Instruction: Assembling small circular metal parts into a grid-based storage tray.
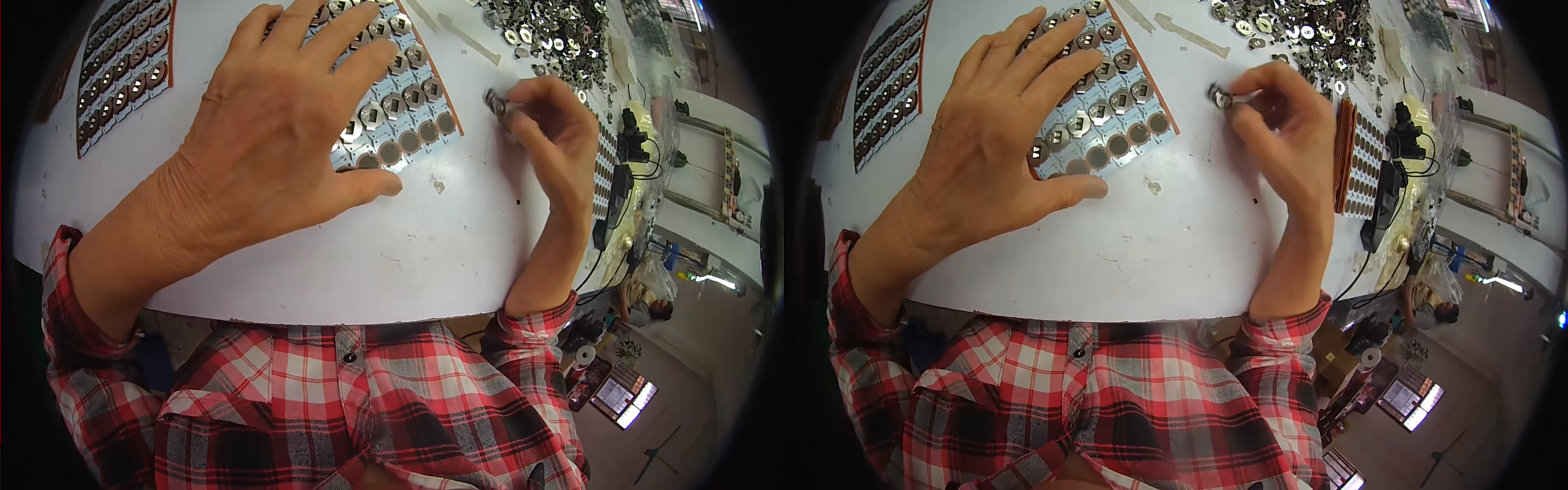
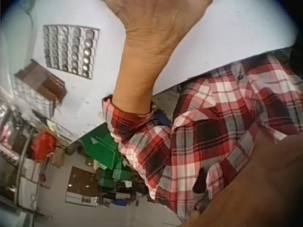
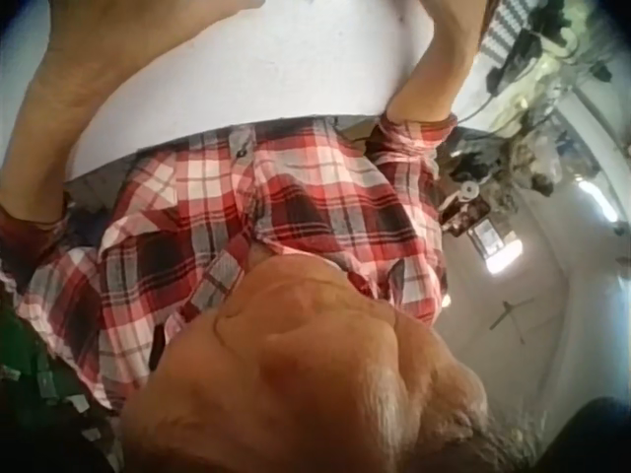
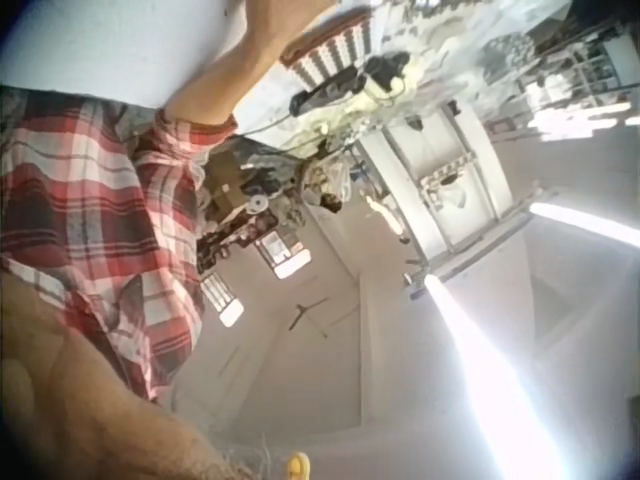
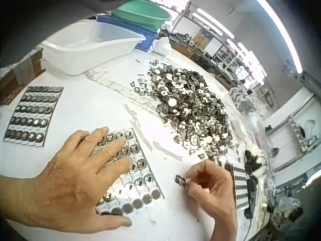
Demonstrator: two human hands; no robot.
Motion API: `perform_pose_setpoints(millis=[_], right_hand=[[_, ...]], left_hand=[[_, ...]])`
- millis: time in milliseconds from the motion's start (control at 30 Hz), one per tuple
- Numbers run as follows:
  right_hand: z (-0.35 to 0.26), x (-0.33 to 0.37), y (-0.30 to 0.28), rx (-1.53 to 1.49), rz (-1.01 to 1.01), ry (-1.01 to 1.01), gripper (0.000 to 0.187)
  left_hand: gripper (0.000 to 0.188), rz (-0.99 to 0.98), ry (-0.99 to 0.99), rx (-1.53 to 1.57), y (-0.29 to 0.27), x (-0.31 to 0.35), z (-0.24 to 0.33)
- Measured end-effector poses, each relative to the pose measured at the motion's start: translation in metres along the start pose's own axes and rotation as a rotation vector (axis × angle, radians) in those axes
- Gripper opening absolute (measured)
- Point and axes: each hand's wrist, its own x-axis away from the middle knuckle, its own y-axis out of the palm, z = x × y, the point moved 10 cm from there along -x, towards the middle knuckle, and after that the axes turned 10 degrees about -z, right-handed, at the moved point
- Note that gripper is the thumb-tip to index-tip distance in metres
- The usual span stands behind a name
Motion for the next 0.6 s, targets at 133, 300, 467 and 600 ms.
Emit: perform_pose_setpoints(millis=[133, 300, 467, 600], right_hand=[[0.002, 0.011, -0.020, -0.365, 0.129, 0.014, 0.013], [-0.022, 0.009, -0.004, -0.064, 0.016, -0.029, 0.017], [-0.012, 0.013, 0.002, -0.045, -0.056, 0.013, 0.024], [-0.015, 0.016, -0.017, -0.260, 0.092, 0.032, 0.037]], left_hand=[[0.078, 0.018, 0.022, 0.042, -0.007, -0.002, 0.004], [0.071, 0.041, 0.048, 0.106, -0.013, 0.004, 0.001], [0.064, 0.061, 0.093, 0.180, -0.017, -0.006, 0.007], [0.058, 0.071, 0.098, 0.219, -0.026, -0.007, 0.010]])
